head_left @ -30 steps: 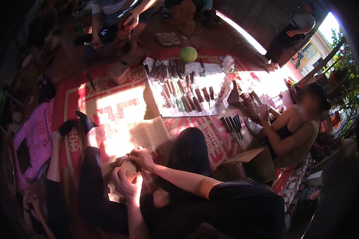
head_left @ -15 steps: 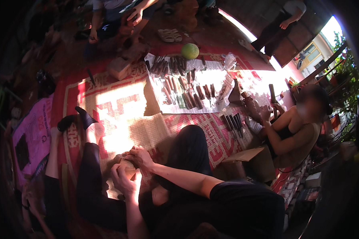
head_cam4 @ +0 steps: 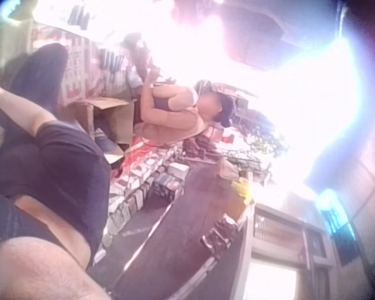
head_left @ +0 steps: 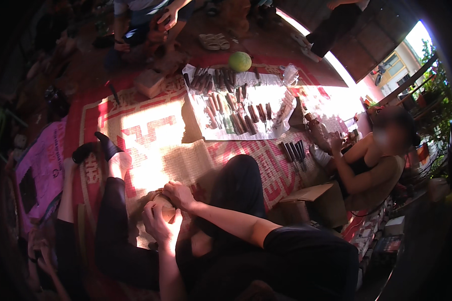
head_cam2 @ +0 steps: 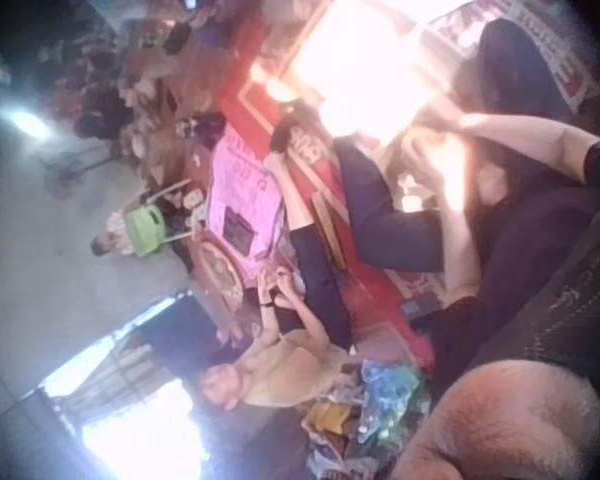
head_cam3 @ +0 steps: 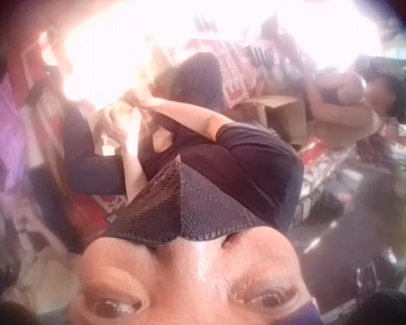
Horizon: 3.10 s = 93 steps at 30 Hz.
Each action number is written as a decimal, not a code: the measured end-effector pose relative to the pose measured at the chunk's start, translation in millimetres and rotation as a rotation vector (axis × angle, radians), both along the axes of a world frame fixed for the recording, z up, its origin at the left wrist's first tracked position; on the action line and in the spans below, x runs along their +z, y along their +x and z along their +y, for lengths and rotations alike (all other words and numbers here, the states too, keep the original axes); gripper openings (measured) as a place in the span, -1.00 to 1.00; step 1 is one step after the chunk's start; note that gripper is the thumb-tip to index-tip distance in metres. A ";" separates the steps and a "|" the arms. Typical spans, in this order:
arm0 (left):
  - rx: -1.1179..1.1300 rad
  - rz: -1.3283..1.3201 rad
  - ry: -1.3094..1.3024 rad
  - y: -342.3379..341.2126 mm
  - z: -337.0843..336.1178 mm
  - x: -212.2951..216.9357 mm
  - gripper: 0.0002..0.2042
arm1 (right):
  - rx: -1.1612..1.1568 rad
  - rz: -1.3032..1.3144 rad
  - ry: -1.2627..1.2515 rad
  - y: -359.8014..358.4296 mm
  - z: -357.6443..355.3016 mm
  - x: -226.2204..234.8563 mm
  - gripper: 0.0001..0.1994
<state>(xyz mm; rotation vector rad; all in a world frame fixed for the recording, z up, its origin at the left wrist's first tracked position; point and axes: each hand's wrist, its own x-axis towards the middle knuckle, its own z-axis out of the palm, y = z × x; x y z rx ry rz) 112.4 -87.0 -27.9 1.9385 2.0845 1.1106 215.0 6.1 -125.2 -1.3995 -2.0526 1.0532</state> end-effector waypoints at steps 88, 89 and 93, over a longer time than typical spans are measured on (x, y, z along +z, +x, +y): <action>0.073 -0.047 0.012 -3.7 7.3 4.8 -0.58 | 0.185 -0.386 -0.099 -45.6 65.3 -56.1 -0.72; 0.087 -0.045 0.000 -6.0 3.7 2.7 -0.58 | 0.187 -0.327 -0.055 -45.1 60.7 -61.2 -0.72; 0.119 -0.111 0.066 -12.8 0.5 -1.4 -0.61 | 0.244 -0.277 0.116 -39.6 37.7 -50.5 -0.75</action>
